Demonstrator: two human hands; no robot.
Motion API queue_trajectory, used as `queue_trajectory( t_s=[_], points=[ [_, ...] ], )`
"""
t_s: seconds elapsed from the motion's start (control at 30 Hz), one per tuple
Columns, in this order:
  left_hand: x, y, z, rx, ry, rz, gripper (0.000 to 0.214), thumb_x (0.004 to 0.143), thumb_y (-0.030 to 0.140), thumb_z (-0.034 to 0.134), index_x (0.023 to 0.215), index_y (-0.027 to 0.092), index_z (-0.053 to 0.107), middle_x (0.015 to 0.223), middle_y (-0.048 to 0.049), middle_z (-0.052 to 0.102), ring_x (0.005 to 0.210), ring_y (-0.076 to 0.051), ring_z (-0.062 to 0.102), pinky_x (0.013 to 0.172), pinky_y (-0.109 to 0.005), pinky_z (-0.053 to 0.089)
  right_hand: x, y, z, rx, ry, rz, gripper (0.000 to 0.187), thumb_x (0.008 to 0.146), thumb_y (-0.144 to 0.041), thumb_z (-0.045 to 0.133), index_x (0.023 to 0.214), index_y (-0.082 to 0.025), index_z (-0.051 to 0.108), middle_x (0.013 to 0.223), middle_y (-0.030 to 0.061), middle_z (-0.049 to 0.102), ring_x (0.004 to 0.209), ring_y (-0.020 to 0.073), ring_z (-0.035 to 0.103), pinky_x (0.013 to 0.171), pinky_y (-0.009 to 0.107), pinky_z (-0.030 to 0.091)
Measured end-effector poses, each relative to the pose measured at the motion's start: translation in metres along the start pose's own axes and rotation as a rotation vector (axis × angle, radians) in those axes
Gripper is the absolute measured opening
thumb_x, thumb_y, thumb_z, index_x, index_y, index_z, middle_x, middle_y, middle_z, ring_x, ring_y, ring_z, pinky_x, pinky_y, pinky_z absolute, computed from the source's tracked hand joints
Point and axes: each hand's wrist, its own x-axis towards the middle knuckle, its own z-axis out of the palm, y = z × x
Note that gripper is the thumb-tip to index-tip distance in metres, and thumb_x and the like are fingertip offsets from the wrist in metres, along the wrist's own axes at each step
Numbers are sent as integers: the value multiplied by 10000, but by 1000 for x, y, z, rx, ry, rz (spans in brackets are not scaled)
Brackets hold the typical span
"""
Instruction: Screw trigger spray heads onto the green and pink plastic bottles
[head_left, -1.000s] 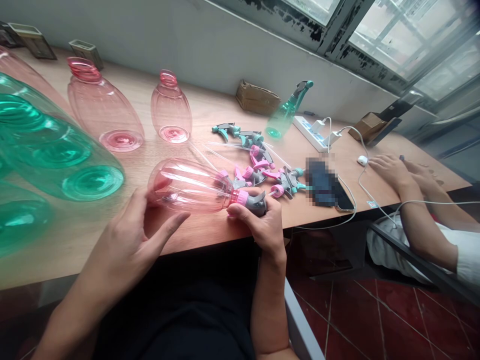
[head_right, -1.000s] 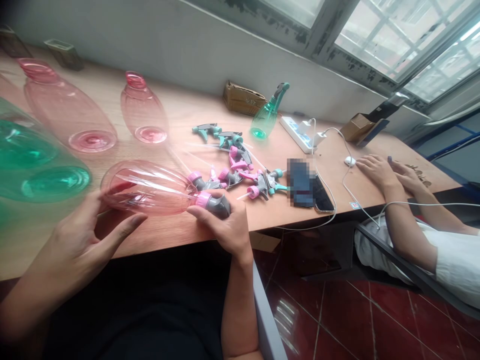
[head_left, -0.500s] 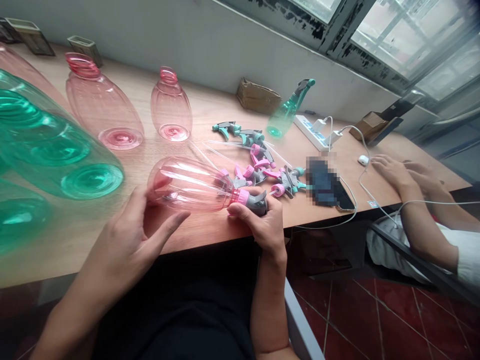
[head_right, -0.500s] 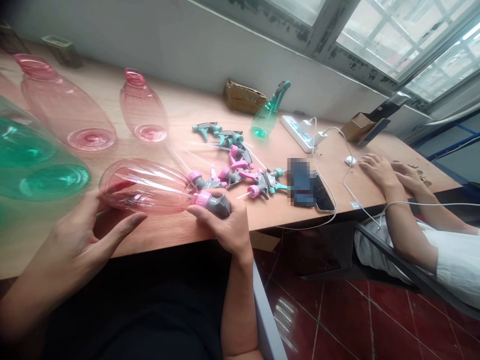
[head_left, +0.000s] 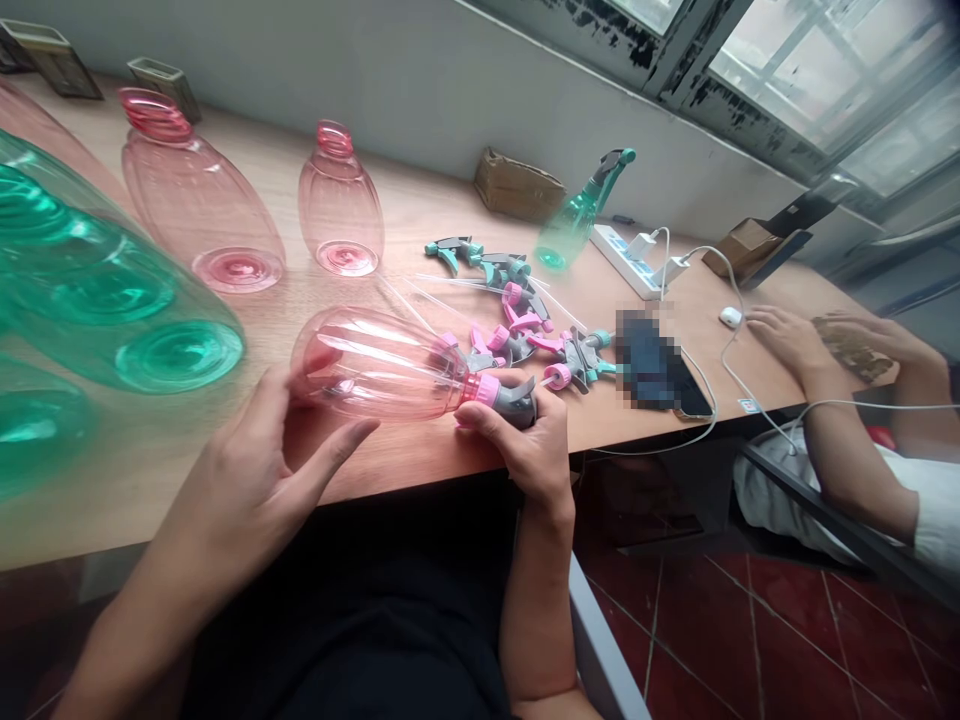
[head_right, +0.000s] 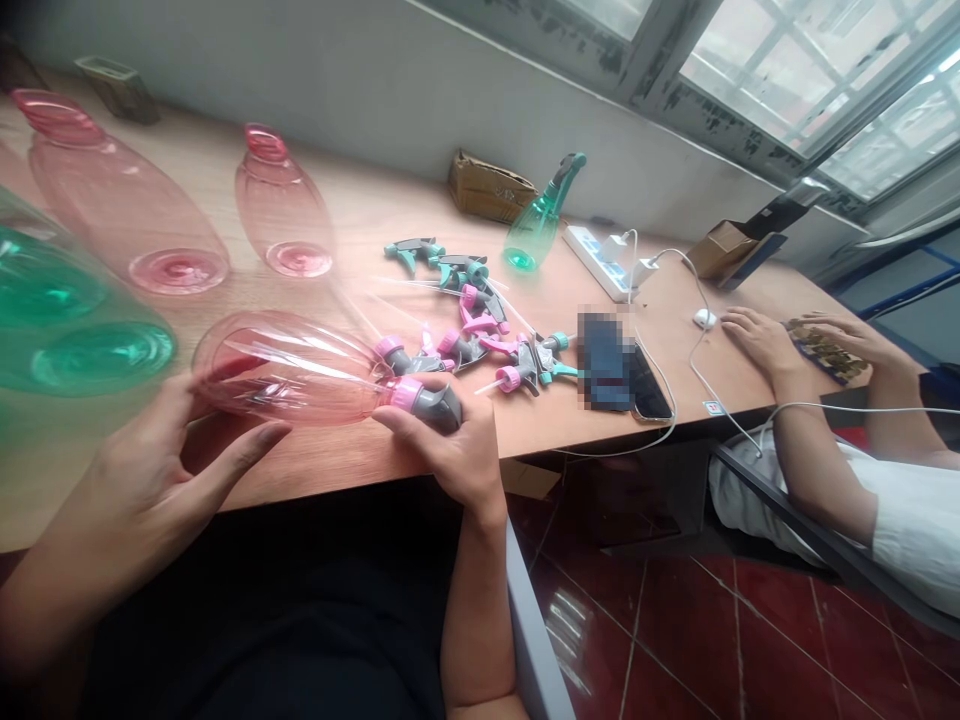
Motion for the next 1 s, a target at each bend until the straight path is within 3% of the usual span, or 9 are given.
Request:
queue_trajectory(
  t_s=[0.23, 0.6, 1.0],
  points=[
    [0, 1, 1, -24, 3, -13, 749, 906, 749, 588, 1454, 238, 575, 1381, -97, 698, 1270, -342, 687, 1139, -515, 522, 1, -1, 0, 36, -3, -21, 352, 783, -417, 942, 1004, -212, 758, 806, -12, 762, 687, 170, 727, 686, 283, 598],
    [2, -6, 3, 0, 24, -6, 778, 884, 763, 610, 1463, 244, 577, 1334, -99, 727, 1212, -362, 711, 1120, -555, 527, 2, 0, -1, 2, 4, -91, 279, 785, -320, 941, 976, -222, 763, 717, -50, 648, 594, 113, 575, 578, 234, 503],
    [2, -7, 4, 14, 39, 9, 797, 877, 775, 610, 1463, 235, 585, 1335, -108, 725, 1230, -381, 706, 1106, -570, 536, 2, 0, -1, 36, -13, -85, 278, 800, -320, 934, 986, -216, 755, 746, -45, 692, 603, 116, 627, 592, 237, 527]
  ],
)
